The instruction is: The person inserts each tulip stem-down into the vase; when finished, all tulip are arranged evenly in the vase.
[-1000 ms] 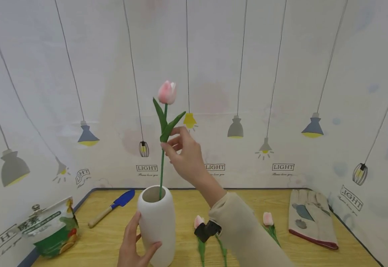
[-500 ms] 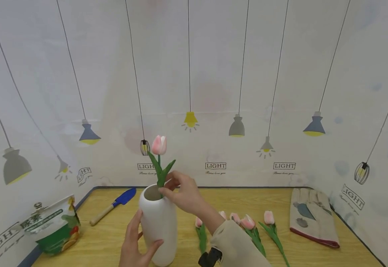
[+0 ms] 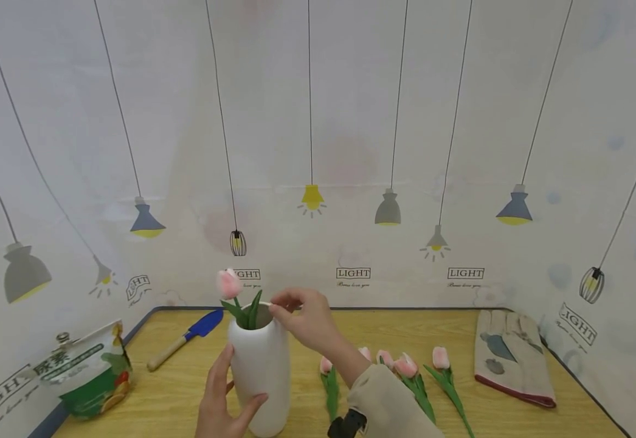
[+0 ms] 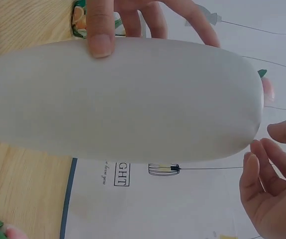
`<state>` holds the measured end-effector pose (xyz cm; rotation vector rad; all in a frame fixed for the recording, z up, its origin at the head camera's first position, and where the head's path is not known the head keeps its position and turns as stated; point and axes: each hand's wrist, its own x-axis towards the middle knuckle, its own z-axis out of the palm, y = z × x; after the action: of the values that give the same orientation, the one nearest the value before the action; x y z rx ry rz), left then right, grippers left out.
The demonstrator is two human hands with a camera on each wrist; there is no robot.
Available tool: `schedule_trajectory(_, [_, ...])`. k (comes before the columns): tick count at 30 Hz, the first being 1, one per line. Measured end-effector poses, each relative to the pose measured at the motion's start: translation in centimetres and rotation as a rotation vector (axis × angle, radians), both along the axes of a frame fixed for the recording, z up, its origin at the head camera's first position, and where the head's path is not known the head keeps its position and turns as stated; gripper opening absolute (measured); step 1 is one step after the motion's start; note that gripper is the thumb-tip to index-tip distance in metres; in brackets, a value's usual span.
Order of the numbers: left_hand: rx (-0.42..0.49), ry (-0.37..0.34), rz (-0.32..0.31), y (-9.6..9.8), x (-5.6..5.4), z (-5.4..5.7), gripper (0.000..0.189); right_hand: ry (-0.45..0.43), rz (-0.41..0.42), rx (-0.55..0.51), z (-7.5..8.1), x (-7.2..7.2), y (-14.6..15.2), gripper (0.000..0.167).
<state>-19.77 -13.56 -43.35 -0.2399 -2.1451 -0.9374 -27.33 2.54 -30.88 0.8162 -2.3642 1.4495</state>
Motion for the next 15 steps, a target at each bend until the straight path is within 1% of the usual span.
schedule_trajectory(2, [-0.014,0.033,-0.001,-0.1,-0.1,-0.1,0.1,0.002,-0.012,-0.006,-0.5,-0.4,0.5,0.013])
schedule_trajectory(4, [-0.041,0.089,0.004,-0.1,-0.2,-0.2,0.101,-0.014,-0.045,0.021,-1.2,-0.7,1.3,0.011])
schedule_trajectory(5, [-0.05,0.114,0.005,-0.2,-0.3,-0.3,0.101,-0.028,-0.064,0.046,-1.7,-0.9,1.8,0.01])
schedule_trajectory(7, [-0.073,0.173,0.004,-0.2,-0.5,-0.4,0.1,-0.089,-0.106,0.106,-2.8,-1.3,2.9,0.008])
schedule_trajectory(9, [-0.083,0.205,0.001,-0.2,-0.6,-0.4,0.099,-0.132,-0.139,0.181,-4.7,-1.5,4.1,0.007])
schedule_trajectory(10, [-0.082,0.207,-0.001,-0.2,-0.6,-0.4,0.099,-0.145,-0.142,0.222,-5.8,-1.7,4.7,0.007])
schedule_trajectory(13, [-0.064,0.197,-0.01,-0.2,-0.6,-0.5,0.099,-0.164,-0.119,0.343,-9.7,-1.6,6.2,0.007])
schedule_trajectory(15, [-0.058,0.181,-0.011,-0.2,-0.5,-0.5,0.101,-0.189,-0.097,0.426,-12.2,-1.2,6.8,0.012])
